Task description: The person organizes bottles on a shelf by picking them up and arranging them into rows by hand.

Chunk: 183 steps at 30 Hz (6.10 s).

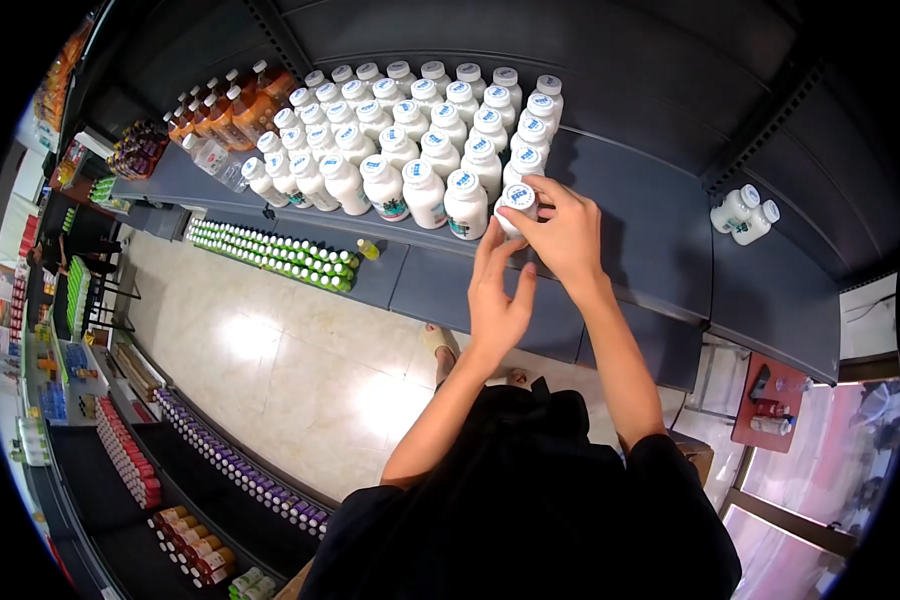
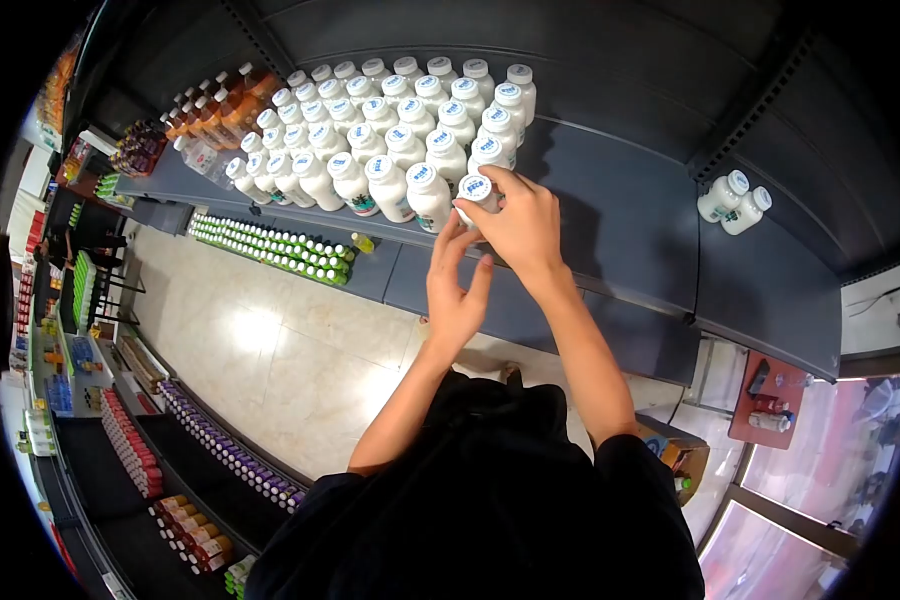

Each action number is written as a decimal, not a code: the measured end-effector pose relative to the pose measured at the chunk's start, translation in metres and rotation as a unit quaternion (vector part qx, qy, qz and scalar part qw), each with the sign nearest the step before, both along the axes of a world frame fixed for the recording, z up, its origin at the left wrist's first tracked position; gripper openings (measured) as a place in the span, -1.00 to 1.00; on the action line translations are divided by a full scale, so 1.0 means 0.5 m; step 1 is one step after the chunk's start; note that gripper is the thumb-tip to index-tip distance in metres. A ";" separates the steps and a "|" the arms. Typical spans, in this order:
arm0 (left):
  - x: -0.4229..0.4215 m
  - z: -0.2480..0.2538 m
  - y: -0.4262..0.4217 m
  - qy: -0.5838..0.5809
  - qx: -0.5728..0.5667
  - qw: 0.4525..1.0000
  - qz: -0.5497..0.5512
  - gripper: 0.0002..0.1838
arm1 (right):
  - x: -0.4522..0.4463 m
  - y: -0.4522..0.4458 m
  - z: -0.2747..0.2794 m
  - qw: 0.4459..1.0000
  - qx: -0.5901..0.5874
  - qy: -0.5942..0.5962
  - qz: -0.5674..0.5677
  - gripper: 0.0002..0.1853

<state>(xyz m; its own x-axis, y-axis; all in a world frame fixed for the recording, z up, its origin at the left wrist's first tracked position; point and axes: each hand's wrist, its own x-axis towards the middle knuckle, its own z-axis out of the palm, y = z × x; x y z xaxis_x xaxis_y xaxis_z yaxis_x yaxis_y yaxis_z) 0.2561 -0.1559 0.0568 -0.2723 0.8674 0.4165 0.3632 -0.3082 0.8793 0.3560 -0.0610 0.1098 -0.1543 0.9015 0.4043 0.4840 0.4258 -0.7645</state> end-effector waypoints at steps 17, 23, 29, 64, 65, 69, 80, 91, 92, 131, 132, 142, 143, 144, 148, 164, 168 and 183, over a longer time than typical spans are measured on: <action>0.110 -0.049 -0.015 -0.026 0.044 0.998 -0.040 -0.58 | 0.189 0.036 -0.048 0.988 0.108 0.099 -0.054 -0.57; 0.208 -0.031 0.052 -0.010 0.060 0.987 -0.146 -0.63 | 0.474 0.122 -0.046 0.942 0.205 -0.083 -0.252 -0.57; 0.359 -0.021 0.183 0.038 0.028 0.961 -0.273 -0.56 | 0.642 0.187 -0.015 0.903 0.161 -0.203 -0.342 -0.55; 0.204 -0.040 0.288 -0.048 0.010 0.991 -0.124 -0.38 | 0.203 0.263 0.097 0.985 0.018 -0.169 0.001 -0.58; 0.194 -0.038 0.266 -0.043 0.006 0.991 -0.125 -0.39 | 0.196 0.242 0.106 0.986 -0.002 -0.167 0.013 -0.58; 0.154 -0.041 0.165 -0.063 -0.014 0.984 -0.163 -0.47 | 0.190 0.142 0.124 0.986 -0.092 -0.131 0.046 -0.57; 0.115 -0.072 0.045 -0.075 -0.008 0.989 -0.125 -0.59 | 0.159 0.012 0.093 0.989 -0.144 -0.009 0.043 -0.53; 0.117 -0.092 0.025 -0.082 0.005 0.991 -0.110 -0.59 | 0.133 0.009 0.083 0.993 -0.056 -0.100 0.028 -0.54; 0.116 -0.096 0.022 -0.083 -0.004 0.990 -0.112 -0.60 | 0.133 0.011 0.082 0.993 -0.052 -0.103 0.030 -0.54; 0.560 -0.029 0.297 0.175 0.018 0.867 -0.466 -0.57 | 0.714 0.142 -0.052 0.919 0.089 -0.055 -0.381 -0.54; 0.552 -0.034 0.299 0.176 0.016 0.868 -0.463 -0.57 | 0.689 0.133 -0.045 0.925 0.088 -0.055 -0.367 -0.55; 0.358 -0.035 0.231 0.164 0.024 0.948 -0.272 -0.50 | 0.397 0.123 0.035 0.991 -0.014 -0.088 -0.097 -0.54; 0.336 -0.038 0.224 0.155 0.034 0.956 -0.249 -0.51 | 0.370 0.129 0.034 0.994 -0.022 -0.078 -0.071 -0.54; 0.315 -0.039 0.215 0.145 0.044 0.962 -0.226 -0.53 | 0.345 0.138 0.027 0.998 -0.025 -0.050 -0.031 -0.54; 0.237 -0.033 0.168 0.129 0.102 0.972 -0.166 -0.62 | 0.262 0.168 0.010 0.991 -0.084 0.026 0.105 -0.53; 0.101 -0.081 0.074 0.092 0.125 0.979 -0.134 -0.70 | 0.188 0.197 0.005 0.955 -0.178 0.067 0.226 -0.44; 0.100 -0.095 0.065 0.105 0.127 0.978 -0.124 -0.70 | 0.186 0.178 -0.044 0.947 -0.181 0.167 0.207 -0.45; -0.069 -0.365 -0.289 0.113 -0.365 0.903 -0.195 -0.55 | 0.259 -0.209 -0.258 0.979 0.040 0.197 -0.044 -0.78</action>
<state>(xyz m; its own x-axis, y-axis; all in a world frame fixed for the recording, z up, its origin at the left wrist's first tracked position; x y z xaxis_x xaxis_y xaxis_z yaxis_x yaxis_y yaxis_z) 0.2217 -0.3005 -0.1257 0.1342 0.9452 -0.2976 0.5482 0.1794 0.8169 0.4857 -0.1656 -0.0194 0.1045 0.8674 0.4865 0.1955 0.4617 -0.8652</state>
